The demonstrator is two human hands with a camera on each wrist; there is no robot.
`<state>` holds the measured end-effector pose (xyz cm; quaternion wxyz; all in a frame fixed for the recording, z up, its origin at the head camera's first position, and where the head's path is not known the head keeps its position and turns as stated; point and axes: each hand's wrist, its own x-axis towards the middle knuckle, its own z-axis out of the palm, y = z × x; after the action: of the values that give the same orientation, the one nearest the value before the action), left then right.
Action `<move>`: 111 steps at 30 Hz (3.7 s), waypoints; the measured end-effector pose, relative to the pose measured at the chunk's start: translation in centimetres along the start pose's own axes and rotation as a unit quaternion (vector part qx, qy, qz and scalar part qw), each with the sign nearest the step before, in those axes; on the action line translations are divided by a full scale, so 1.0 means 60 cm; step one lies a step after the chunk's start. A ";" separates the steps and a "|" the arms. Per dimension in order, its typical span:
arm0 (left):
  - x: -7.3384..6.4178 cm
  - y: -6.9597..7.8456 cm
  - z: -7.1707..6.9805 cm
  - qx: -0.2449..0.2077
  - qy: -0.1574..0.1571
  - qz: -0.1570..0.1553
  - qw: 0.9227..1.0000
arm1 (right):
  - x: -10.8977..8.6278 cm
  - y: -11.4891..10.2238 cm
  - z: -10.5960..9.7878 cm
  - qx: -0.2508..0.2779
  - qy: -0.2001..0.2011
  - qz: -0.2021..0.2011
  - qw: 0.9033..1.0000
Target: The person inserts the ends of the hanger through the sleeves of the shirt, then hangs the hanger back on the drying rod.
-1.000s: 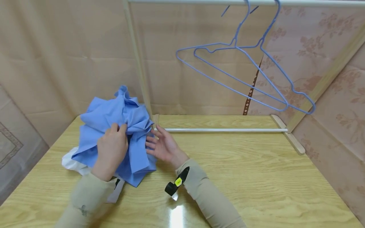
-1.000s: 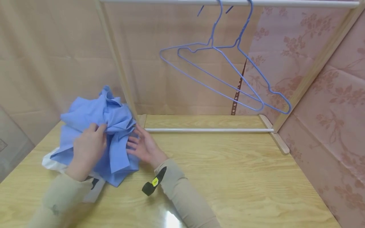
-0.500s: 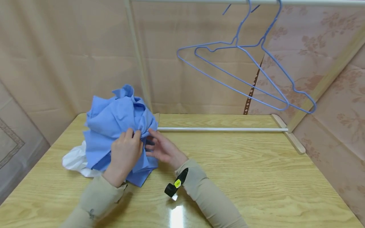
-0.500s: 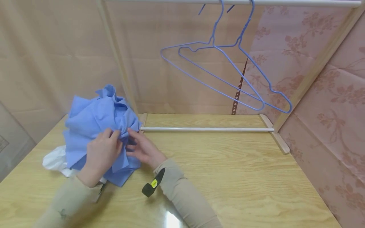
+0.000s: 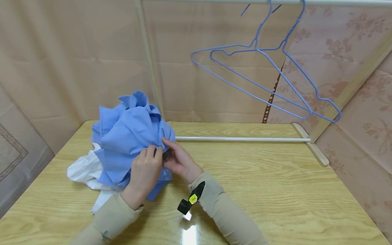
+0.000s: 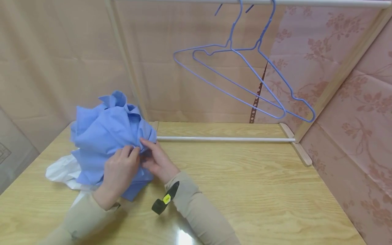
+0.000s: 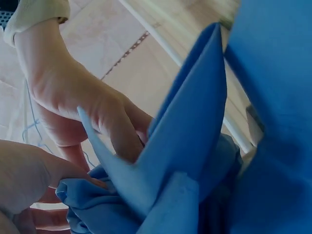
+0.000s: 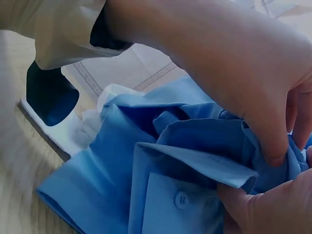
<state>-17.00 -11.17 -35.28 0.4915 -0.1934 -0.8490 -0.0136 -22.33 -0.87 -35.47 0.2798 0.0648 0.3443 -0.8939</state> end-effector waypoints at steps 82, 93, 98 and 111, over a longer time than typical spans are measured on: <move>0.002 -0.035 -0.007 -0.216 -0.021 -0.179 0.960 | -0.104 -0.064 -0.026 -0.185 -0.004 -0.202 0.962; 0.000 -0.020 -0.004 -0.197 -0.030 -0.170 0.965 | -0.128 -0.088 -0.062 -0.216 0.005 -0.184 0.959; -0.005 -0.018 -0.002 -0.187 -0.047 -0.174 0.966 | -0.134 -0.098 -0.083 -0.227 0.024 -0.185 0.956; -0.001 -0.010 0.001 -0.228 -0.241 -0.293 0.897 | -0.156 -0.119 -0.106 -0.226 0.055 -0.198 0.952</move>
<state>-17.21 -11.71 -35.23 0.1881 -0.0401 -0.9334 -0.3029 -18.88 11.87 -33.23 0.0856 -0.0205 0.5583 -0.8250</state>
